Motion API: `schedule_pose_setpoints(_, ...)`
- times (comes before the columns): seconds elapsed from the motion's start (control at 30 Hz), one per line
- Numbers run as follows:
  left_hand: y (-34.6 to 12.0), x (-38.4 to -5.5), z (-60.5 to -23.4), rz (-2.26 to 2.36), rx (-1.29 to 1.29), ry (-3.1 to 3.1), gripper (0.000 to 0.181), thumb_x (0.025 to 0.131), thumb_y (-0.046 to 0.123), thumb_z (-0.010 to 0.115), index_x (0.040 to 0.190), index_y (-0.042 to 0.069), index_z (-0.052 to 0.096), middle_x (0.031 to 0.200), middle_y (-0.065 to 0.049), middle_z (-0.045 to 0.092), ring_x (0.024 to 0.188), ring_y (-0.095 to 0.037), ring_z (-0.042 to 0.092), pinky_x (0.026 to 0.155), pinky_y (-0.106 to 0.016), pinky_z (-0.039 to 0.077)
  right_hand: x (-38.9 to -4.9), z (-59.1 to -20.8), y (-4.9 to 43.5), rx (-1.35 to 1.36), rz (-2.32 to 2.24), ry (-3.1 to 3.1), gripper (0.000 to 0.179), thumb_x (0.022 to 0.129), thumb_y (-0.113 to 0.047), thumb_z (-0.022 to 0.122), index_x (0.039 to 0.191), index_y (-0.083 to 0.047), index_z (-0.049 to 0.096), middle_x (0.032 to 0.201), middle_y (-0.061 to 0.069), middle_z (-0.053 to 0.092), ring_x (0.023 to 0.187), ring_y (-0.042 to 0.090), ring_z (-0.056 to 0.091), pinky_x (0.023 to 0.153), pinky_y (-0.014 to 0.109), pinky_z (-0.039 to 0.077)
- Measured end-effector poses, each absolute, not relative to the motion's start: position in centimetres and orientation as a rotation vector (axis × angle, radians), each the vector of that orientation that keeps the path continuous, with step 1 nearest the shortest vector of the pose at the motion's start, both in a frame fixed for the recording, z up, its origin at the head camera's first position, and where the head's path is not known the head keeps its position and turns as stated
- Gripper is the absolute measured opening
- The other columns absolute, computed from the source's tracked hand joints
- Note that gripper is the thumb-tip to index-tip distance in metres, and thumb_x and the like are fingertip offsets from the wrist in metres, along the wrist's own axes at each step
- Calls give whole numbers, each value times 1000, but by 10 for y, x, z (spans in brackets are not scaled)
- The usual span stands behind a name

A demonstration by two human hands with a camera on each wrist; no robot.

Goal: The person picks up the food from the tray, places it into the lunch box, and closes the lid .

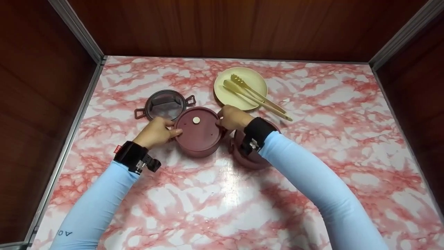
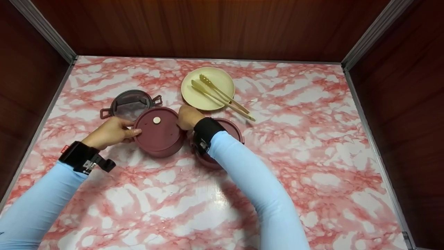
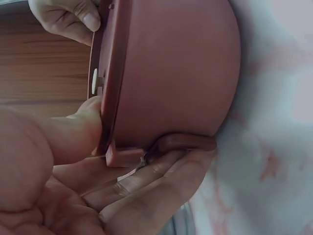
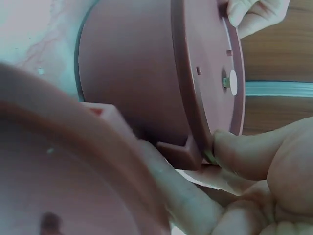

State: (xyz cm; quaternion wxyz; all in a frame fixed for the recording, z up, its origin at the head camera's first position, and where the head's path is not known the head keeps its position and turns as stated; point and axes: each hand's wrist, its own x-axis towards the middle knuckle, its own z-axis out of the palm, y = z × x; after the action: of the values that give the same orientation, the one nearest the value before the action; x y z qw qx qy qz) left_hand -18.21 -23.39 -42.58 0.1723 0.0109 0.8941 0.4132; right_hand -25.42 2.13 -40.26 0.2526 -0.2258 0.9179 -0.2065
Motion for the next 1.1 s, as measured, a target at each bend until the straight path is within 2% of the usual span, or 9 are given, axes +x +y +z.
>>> schedule_pose_setpoints(0.17,-236,-183,-400,1342,-59,2437,37,94,28,70,121,3,69,95,-14,72,79,-23,67,75,-34,57,-257,-382,27,-387,-894,2425,32,100,-16,60,128,-2,65,95,14,72,73,23,70,67,26,55)
schedule_pose_setpoints(0.27,-229,-185,-378,1446,-90,2427,47,91,33,73,127,3,65,101,-13,73,86,-22,69,76,-31,57,-256,-362,39,-284,-1114,2406,39,100,-19,61,137,-6,59,101,16,72,68,16,67,66,28,57)
schedule_pose_setpoints(0.47,-203,-183,-345,1448,35,2661,55,87,50,72,123,8,70,96,-6,75,82,-16,69,68,-26,54,-245,-325,78,-314,-1456,2451,30,98,-21,65,126,-11,69,86,13,74,66,13,69,61,27,57)
schedule_pose_setpoints(0.57,-183,-181,-339,1495,102,2688,57,88,47,73,126,5,67,97,-6,75,82,-16,70,69,-27,55,-237,-318,102,-339,-1536,2486,26,98,-23,65,117,-9,74,81,7,72,64,11,66,59,22,53)
schedule_pose_setpoints(0.7,-157,-178,-343,1546,157,2648,59,88,46,74,128,3,65,100,-8,75,80,-14,70,71,-29,56,-224,-323,132,-296,-1619,2486,29,97,-27,66,120,-9,72,79,6,70,61,8,60,55,19,49)
schedule_pose_setpoints(0.83,-134,-172,-359,1501,209,2675,60,86,51,73,128,9,66,103,-5,74,62,-13,63,56,-29,52,-208,-342,159,-297,-1606,2555,33,96,-31,66,125,-16,69,78,11,70,58,13,58,51,21,46)
schedule_pose_setpoints(0.9,-123,-169,-369,1513,234,2668,57,86,50,73,127,11,66,104,-3,74,61,-12,61,56,-28,51,-200,-353,171,-287,-1580,2600,34,96,-35,66,126,-18,69,77,11,70,59,15,59,52,23,47)
schedule_pose_setpoints(1.0,-108,-163,-382,1525,267,2676,52,86,47,74,122,10,70,95,-1,75,66,-11,65,64,-29,53,-188,-370,186,-259,-1568,2638,34,96,-38,65,124,-20,70,79,10,70,63,19,62,58,26,51)
schedule_pose_setpoints(1.1,-95,-160,-391,1543,290,2690,51,85,47,76,119,9,72,99,-1,75,78,-8,68,75,-29,54,-178,-382,200,-229,-1602,2645,35,96,-40,64,123,-19,71,79,11,68,65,19,62,61,28,52)
